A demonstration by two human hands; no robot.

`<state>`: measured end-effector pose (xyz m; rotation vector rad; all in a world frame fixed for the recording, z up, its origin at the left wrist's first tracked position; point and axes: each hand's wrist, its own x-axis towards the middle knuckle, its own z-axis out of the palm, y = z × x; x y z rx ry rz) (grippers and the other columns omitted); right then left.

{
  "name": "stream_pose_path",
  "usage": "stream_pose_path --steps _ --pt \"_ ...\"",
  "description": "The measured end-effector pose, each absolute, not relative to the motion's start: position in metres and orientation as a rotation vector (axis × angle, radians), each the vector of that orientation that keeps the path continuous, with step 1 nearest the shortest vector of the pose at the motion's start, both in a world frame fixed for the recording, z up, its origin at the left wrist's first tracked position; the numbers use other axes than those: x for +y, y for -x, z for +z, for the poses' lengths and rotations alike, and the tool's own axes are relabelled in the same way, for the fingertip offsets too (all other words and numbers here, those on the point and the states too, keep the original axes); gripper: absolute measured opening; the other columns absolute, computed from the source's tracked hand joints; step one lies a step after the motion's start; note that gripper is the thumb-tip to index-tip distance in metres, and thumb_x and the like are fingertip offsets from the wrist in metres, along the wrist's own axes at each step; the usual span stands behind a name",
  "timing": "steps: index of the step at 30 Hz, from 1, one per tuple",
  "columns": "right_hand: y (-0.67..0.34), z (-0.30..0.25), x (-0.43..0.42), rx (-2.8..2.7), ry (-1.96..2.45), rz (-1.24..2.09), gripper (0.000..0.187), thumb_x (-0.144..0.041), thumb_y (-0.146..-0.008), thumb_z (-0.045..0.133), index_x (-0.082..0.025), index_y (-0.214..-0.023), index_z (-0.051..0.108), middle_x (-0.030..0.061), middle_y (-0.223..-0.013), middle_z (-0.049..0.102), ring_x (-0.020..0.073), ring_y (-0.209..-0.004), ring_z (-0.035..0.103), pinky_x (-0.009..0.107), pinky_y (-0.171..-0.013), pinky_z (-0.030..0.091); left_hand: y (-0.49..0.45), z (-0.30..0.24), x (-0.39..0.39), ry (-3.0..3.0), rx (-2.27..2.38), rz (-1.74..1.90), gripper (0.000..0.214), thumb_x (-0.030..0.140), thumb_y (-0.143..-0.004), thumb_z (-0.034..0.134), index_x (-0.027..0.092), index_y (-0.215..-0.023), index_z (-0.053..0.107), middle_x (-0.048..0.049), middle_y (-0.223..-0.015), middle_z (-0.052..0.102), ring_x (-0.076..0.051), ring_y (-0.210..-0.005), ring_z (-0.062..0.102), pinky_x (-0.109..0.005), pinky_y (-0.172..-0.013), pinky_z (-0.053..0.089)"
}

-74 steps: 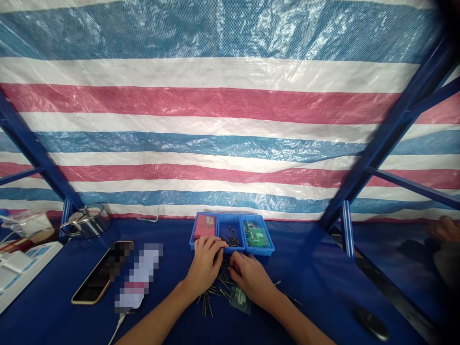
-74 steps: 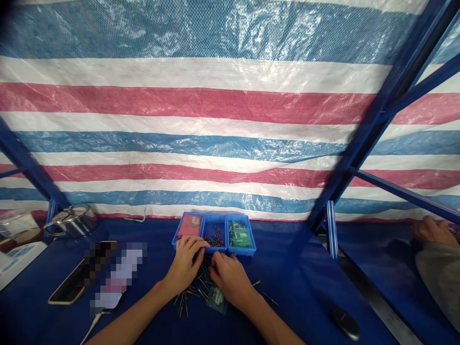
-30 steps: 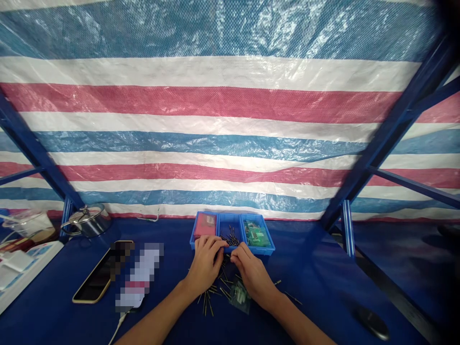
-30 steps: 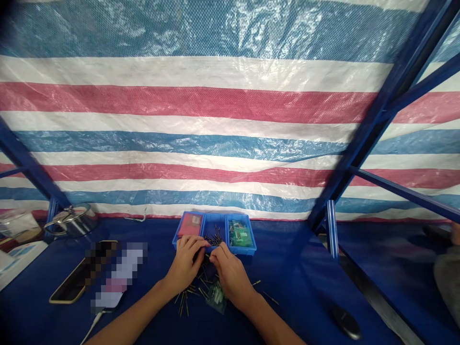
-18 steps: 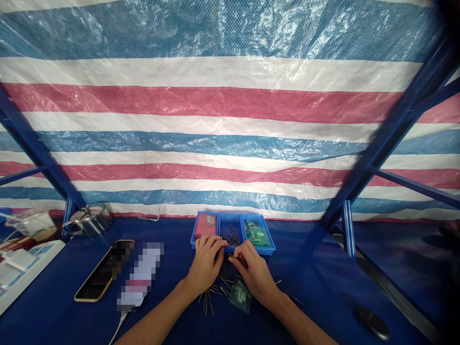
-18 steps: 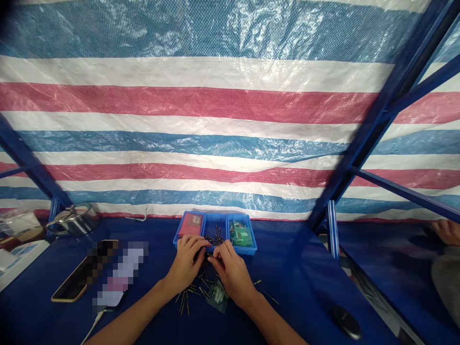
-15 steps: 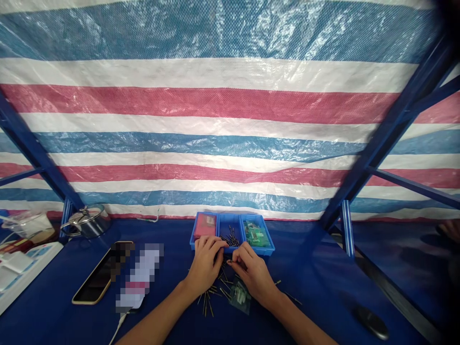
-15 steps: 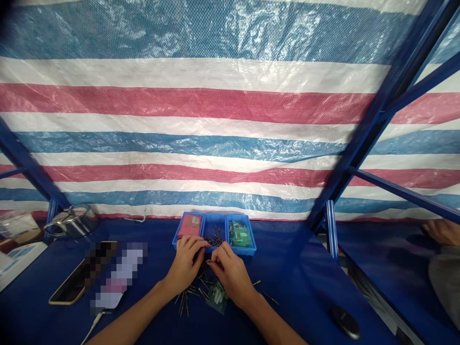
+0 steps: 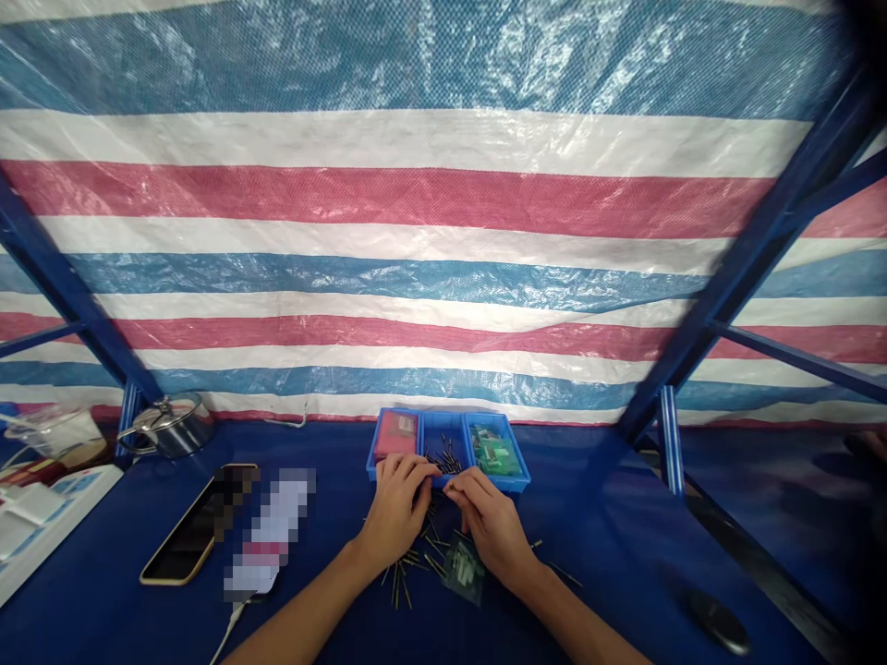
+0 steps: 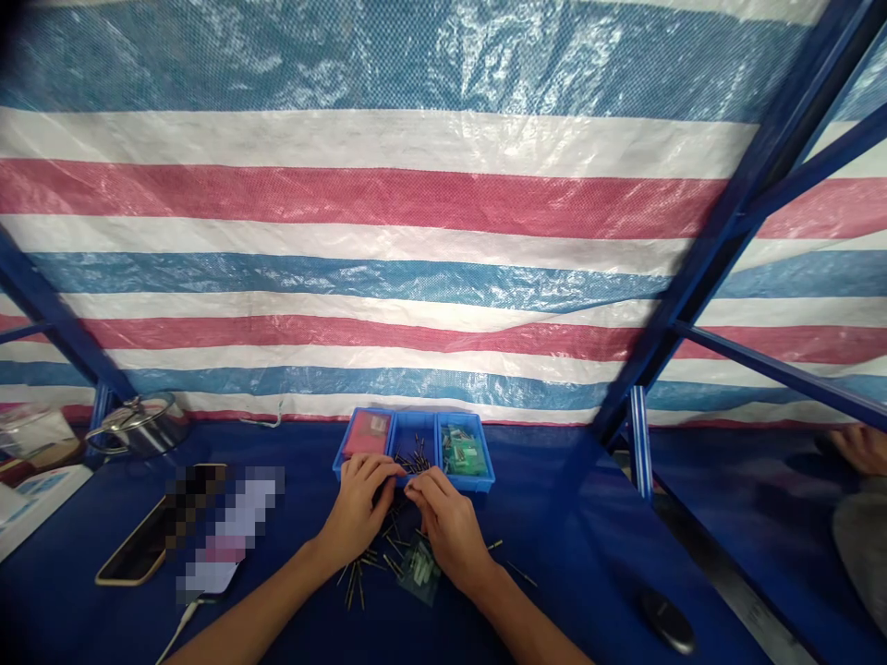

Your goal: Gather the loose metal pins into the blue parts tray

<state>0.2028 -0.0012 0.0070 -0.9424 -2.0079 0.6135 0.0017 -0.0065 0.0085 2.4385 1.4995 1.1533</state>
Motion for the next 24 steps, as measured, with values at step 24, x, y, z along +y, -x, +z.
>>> stream_pose_path --steps 24 --pt "-0.2026 0.0063 0.0012 -1.932 0.977 0.475 0.030 -0.027 -0.114 0.037 -0.027 -0.124 0.066 0.0090 -0.114 0.065 0.0221 -0.103 0.069 0.032 -0.090 0.058 -0.0016 0.0082 -0.0070 -2.421 1.481 1.156 0.023 0.019 -0.109 0.048 0.029 -0.118 0.067 -0.0047 -0.118 0.069 -0.026 -0.112 0.058 -0.042 -0.092 0.042"
